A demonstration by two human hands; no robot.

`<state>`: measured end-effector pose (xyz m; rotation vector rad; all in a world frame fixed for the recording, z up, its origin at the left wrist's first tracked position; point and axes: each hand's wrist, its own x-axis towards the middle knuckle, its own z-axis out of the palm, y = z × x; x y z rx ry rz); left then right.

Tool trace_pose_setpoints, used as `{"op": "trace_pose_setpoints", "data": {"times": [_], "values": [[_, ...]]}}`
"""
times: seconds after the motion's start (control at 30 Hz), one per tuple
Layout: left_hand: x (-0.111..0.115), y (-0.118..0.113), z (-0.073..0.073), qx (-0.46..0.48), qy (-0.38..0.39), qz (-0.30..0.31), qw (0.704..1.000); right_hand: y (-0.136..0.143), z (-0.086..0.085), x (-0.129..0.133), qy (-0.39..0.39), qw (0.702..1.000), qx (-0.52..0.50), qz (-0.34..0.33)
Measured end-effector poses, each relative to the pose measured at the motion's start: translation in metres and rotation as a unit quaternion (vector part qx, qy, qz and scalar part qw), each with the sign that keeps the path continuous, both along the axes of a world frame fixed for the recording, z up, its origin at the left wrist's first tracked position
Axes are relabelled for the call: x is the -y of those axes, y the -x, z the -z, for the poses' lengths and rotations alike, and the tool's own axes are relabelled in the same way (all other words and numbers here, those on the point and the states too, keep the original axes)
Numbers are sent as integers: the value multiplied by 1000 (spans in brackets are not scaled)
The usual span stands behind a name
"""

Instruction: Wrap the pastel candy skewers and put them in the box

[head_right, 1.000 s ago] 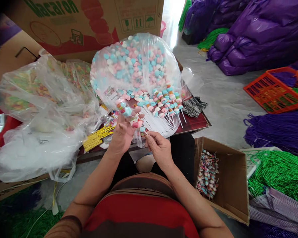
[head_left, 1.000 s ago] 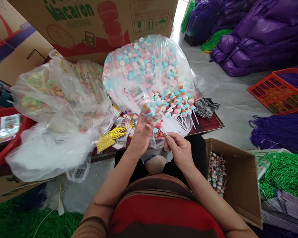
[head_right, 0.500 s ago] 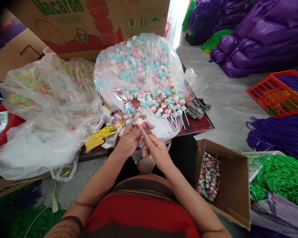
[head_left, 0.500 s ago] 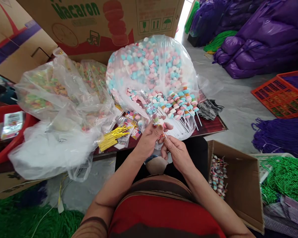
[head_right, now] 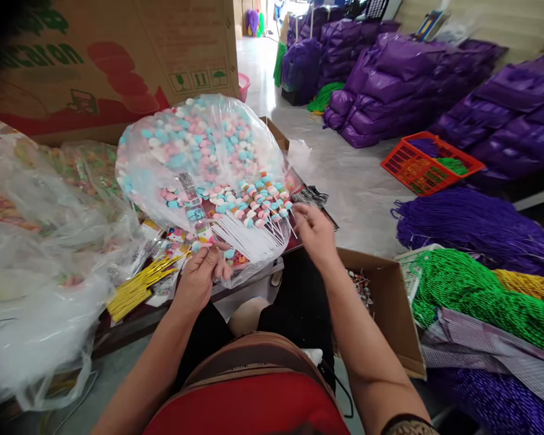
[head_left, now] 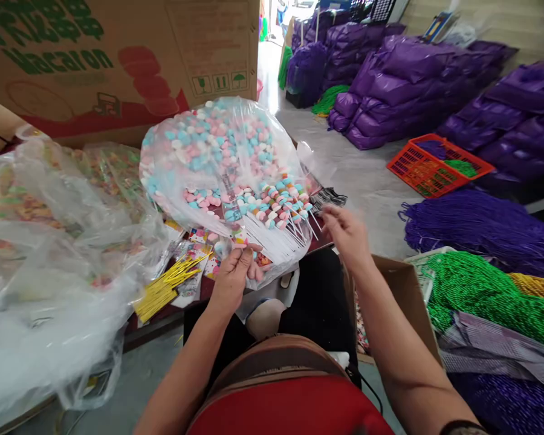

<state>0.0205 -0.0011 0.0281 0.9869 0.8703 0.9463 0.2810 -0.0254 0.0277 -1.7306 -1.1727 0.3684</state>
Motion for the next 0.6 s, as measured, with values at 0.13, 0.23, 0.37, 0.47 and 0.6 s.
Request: {"op": "trace_pose_setpoints", "data": {"times": [0.13, 0.23, 0.37, 0.47, 0.6], "values": [[8, -7, 10, -5, 40, 4, 999, -56, 21, -41, 183, 959, 210, 55], [12, -12, 8, 4, 70, -8, 997, -68, 39, -60, 301, 917, 257, 35], [13, -13, 0, 24, 106, -25, 994, -68, 49, -66, 317, 904, 285, 31], [13, -11, -6, 43, 120, -22, 992, -62, 47, -65, 326, 890, 317, 29], [12, -9, -11, 78, 124, 20, 989, -58, 38, -62, 355, 865, 355, -9]]}}
